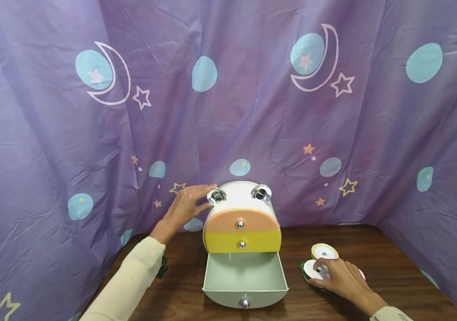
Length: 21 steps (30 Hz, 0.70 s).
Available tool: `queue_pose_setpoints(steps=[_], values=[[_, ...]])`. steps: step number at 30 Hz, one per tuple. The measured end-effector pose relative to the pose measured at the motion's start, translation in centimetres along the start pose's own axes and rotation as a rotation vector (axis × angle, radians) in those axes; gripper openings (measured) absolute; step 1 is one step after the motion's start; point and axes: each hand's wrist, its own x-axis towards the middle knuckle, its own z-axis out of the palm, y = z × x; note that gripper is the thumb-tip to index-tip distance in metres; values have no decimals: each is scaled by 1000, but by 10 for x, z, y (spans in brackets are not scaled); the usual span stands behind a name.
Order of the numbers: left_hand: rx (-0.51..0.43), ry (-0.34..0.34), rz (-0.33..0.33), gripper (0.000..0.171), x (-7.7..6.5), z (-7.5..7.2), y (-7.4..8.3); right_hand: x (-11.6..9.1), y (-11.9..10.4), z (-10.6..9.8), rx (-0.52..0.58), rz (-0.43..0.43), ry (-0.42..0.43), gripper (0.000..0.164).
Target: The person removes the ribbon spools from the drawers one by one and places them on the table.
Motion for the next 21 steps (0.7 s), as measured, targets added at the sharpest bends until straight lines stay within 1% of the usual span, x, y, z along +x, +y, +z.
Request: queue_pose_setpoints(steps=[7,13,15,17,21], values=[[-1,-7,8,66,-1,1,0,-2,0,1,-7,-8,19,41],[-21,-17,-5,66,-1,0,-1,-1,-1,-3,-9,-3,8,57],[-22,-19,-7,66,-1,0,-1,1,-2,-6,-7,-6,13,59],[-22,-20,-10,66,-1,0,-1,4,-3,-9,-8,-26,36,57],[-26,-17,-11,66,-1,0,-2,12,-5,-16,-2,-87,121,50]])
